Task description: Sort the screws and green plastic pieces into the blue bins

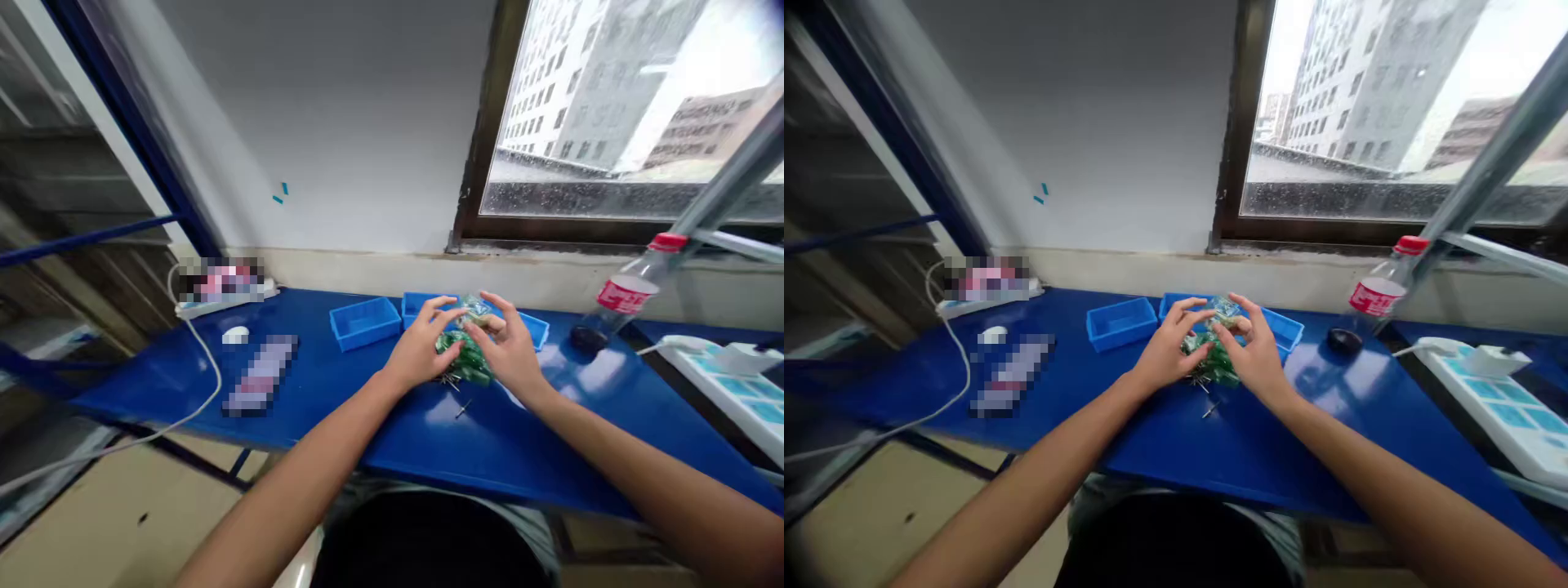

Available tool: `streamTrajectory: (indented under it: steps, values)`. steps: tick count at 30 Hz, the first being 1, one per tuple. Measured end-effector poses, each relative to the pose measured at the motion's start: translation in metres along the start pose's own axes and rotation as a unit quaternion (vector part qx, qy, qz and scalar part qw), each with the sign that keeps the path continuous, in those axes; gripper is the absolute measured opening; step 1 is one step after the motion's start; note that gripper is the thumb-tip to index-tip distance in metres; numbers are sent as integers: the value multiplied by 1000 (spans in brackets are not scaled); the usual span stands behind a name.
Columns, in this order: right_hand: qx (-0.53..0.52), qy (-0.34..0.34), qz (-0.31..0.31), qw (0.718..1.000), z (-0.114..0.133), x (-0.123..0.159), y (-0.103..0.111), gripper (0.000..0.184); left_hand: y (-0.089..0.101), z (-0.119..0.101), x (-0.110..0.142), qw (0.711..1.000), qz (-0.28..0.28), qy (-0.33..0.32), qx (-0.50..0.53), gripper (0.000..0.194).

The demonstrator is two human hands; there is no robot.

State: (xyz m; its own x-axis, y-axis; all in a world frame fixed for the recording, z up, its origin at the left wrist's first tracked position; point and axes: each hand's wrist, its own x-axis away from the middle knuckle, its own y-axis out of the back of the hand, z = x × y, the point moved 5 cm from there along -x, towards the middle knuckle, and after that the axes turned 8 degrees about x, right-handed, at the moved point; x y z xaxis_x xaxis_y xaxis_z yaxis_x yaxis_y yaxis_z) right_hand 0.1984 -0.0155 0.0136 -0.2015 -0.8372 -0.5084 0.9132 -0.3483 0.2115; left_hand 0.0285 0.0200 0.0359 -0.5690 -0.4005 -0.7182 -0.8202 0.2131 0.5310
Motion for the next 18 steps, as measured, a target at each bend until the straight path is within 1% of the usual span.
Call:
streamTrajectory:
  steps: [3,5,7,8,10,13,16,18]
  values:
    - [27,-6,-10,1000,-6,2,3,49,-3,7,0,999,-27,-25,-2,36]
    - [35,-6,0,999,-6,4,3,42,0,10,1,998,-52,-27,4,29]
    - [39,2,23,999,-2,4,1,39,6,11,2,997,-76,-20,13,24]
    - [50,12,31,998,2,4,0,39,10,11,2,996,-84,-16,17,23]
    - [99,44,28,994,8,3,1,36,14,11,3,995,-91,-10,24,22]
    - [169,88,-9,982,12,0,4,28,15,11,3,996,-83,4,41,21]
    - [170,97,-24,980,9,-2,7,24,12,15,3,994,-78,37,66,23]
    - [136,76,-10,988,4,-1,7,32,9,18,3,991,-75,59,89,28]
